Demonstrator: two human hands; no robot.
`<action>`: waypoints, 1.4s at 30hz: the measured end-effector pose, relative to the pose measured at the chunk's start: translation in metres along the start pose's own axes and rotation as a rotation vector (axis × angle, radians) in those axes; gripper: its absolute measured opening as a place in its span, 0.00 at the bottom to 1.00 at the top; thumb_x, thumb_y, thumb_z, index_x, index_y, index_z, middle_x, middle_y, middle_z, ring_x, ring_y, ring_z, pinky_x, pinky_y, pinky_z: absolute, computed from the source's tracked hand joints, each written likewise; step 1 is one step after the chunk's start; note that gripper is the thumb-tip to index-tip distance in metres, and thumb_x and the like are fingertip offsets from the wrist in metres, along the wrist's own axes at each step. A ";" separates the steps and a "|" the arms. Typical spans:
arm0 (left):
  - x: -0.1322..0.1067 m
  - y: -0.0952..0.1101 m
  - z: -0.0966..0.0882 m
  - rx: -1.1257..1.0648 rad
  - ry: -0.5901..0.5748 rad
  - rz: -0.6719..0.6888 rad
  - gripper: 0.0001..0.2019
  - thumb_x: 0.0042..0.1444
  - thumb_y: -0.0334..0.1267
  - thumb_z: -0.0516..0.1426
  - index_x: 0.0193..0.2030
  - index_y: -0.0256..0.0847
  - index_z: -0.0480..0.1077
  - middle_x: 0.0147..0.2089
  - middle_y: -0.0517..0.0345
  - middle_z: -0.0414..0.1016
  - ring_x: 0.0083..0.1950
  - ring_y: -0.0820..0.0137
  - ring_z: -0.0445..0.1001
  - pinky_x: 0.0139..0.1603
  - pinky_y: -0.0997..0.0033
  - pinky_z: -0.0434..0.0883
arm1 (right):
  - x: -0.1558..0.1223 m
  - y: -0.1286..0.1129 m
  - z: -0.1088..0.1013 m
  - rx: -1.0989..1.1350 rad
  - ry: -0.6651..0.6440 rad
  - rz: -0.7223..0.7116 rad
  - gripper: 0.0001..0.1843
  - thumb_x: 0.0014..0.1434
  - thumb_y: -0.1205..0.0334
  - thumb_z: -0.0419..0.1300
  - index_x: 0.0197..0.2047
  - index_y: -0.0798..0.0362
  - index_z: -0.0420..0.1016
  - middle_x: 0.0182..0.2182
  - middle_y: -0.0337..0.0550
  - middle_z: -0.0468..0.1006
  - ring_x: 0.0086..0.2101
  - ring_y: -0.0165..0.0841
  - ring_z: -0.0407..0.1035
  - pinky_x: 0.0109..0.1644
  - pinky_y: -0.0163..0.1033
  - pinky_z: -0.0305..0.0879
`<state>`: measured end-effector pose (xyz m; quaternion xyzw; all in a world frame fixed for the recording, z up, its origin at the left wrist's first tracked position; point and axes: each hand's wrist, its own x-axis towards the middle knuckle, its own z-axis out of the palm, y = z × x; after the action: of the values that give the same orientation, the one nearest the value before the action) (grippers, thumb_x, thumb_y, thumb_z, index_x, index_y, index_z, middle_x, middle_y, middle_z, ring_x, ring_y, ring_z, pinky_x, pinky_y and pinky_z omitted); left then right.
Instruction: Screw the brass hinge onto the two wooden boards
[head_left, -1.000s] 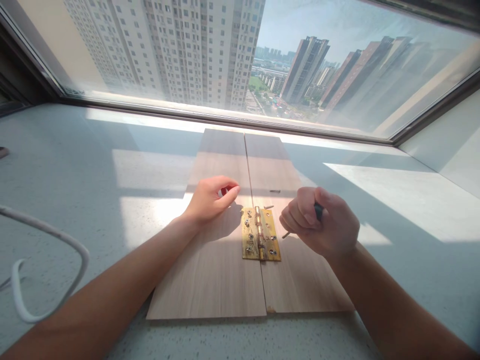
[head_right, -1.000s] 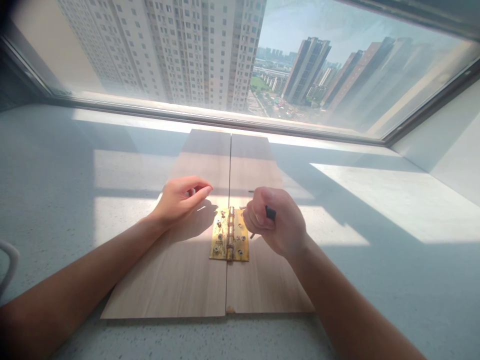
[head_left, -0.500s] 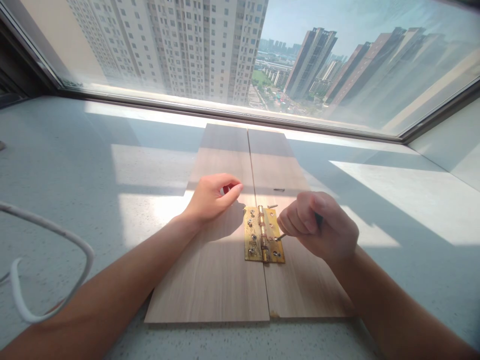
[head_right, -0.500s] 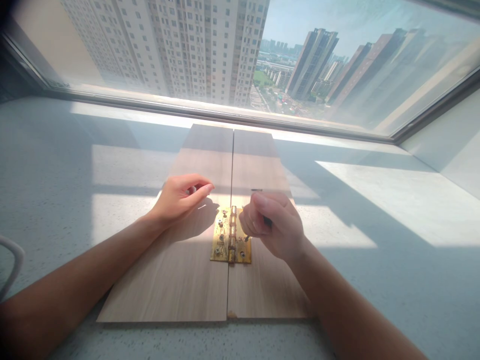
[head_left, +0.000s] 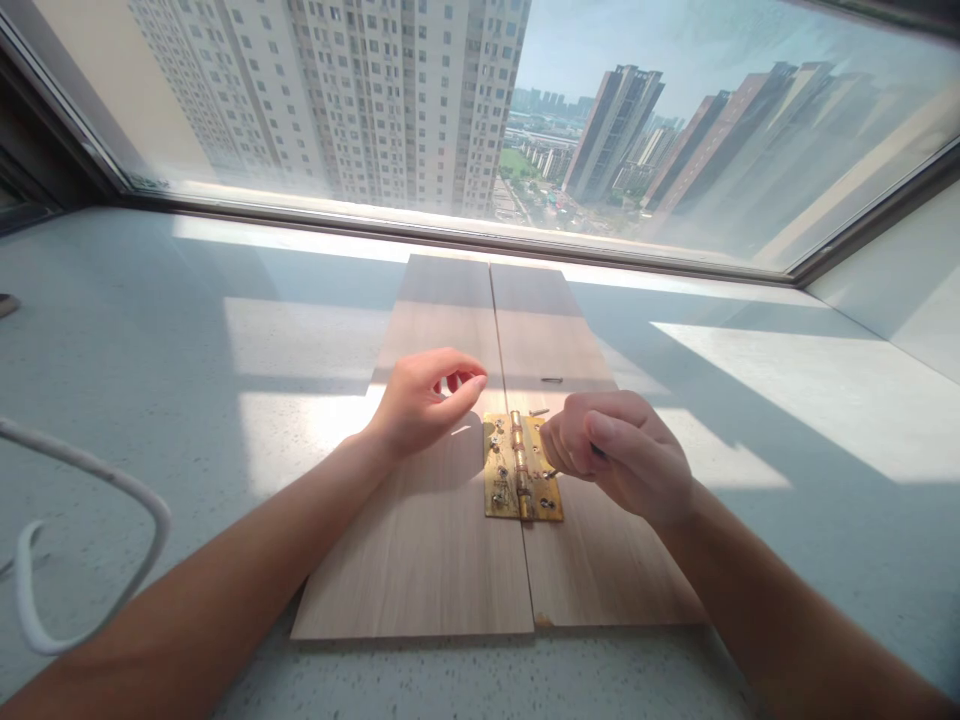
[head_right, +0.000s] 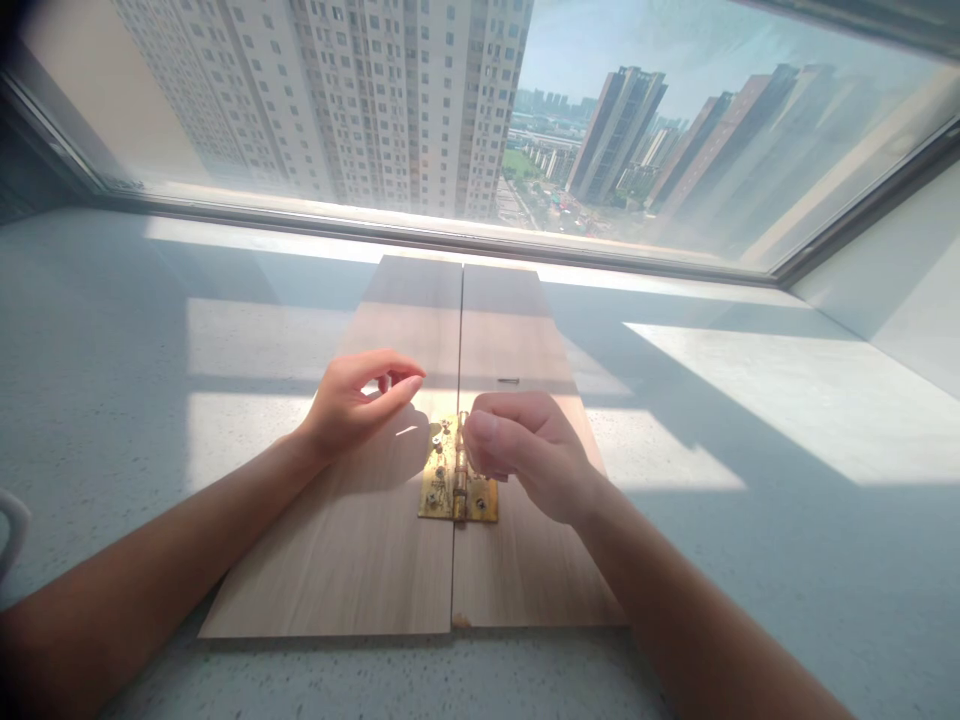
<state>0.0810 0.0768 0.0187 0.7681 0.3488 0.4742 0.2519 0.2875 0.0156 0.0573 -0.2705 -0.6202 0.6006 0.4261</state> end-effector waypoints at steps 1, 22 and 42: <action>0.000 0.004 0.000 -0.016 -0.004 0.045 0.06 0.57 0.32 0.57 0.29 0.39 0.73 0.27 0.58 0.76 0.29 0.73 0.70 0.29 0.71 0.66 | 0.000 -0.002 0.002 -0.061 -0.004 0.008 0.17 0.64 0.56 0.55 0.24 0.52 0.67 0.19 0.34 0.60 0.22 0.28 0.54 0.25 0.36 0.51; -0.008 0.073 0.035 -0.018 0.007 0.298 0.06 0.56 0.34 0.64 0.39 0.39 0.72 0.32 0.58 0.79 0.31 0.73 0.75 0.32 0.74 0.72 | -0.008 -0.053 -0.020 -0.555 0.078 0.373 0.17 0.48 0.53 0.71 0.34 0.51 0.70 0.28 0.37 0.73 0.30 0.32 0.68 0.29 0.36 0.60; 0.001 0.074 0.028 -0.151 -0.258 0.210 0.05 0.52 0.29 0.66 0.36 0.36 0.75 0.31 0.59 0.78 0.31 0.74 0.75 0.34 0.75 0.72 | -0.017 -0.074 -0.027 -1.032 -0.139 0.408 0.22 0.56 0.40 0.62 0.27 0.51 0.71 0.21 0.34 0.69 0.22 0.27 0.61 0.24 0.34 0.53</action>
<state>0.1283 0.0290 0.0606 0.8336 0.1951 0.4204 0.3006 0.3319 0.0051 0.1240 -0.5184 -0.7953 0.3060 0.0716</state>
